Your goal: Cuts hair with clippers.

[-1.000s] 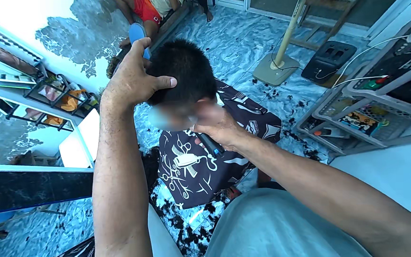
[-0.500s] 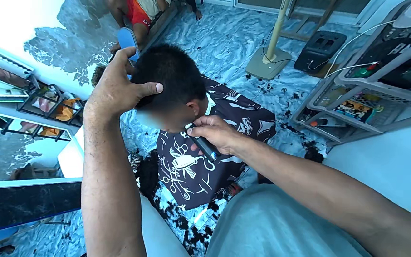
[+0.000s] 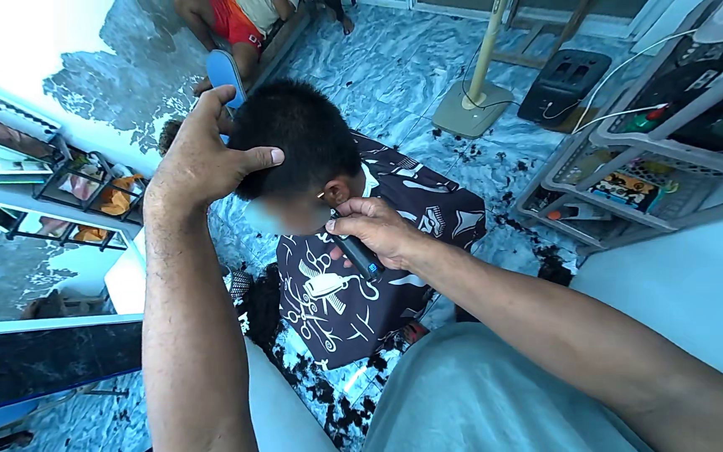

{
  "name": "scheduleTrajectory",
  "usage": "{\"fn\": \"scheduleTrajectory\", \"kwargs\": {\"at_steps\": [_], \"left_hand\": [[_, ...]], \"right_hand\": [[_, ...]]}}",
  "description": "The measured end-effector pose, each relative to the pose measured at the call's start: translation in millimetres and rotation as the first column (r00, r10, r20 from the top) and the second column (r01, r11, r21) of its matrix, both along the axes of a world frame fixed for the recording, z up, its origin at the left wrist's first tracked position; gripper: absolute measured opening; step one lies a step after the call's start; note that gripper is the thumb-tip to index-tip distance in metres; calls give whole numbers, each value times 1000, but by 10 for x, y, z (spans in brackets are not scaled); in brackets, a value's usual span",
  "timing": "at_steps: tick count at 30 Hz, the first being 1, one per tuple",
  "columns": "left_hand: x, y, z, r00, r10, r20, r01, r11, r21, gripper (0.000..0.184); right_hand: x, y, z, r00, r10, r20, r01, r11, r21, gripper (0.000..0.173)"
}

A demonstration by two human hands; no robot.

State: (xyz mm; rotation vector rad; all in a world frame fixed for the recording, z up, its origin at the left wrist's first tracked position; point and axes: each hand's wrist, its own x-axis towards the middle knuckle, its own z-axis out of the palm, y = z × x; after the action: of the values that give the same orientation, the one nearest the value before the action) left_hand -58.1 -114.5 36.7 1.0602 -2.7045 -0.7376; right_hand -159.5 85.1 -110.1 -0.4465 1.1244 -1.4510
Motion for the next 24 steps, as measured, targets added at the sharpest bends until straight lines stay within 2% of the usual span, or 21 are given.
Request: {"fn": "scheduleTrajectory", "kwargs": {"at_steps": [6,9,13,17,21,24], "left_hand": [[0,-3,-4,1000,-8,-11,8,1000,8,99],[0,-8,-8,1000,-7,-12,7,1000,11,99],[-2,-16,-2,1000,-18,-6,18,1000,6,99],[2,-21,-8,1000,-8,-11,9,1000,8,99],[8,-36,-5,1000,-17,-9,17,1000,7,99],[11,-31,-8,1000,-13,-12,13,1000,12,99]], "right_hand": [[22,-6,-9,999,-29,26,29,1000,7,28],[18,-7,25,998,-53,36,54,998,-40,29],[17,-22,-5,999,-39,2,39,999,-1,29],[30,-35,40,996,-93,-14,92,993,-75,27],[21,-40,11,998,-51,-47,51,999,-2,27],[26,-50,49,993,-109,-39,105,990,-99,25]]}}
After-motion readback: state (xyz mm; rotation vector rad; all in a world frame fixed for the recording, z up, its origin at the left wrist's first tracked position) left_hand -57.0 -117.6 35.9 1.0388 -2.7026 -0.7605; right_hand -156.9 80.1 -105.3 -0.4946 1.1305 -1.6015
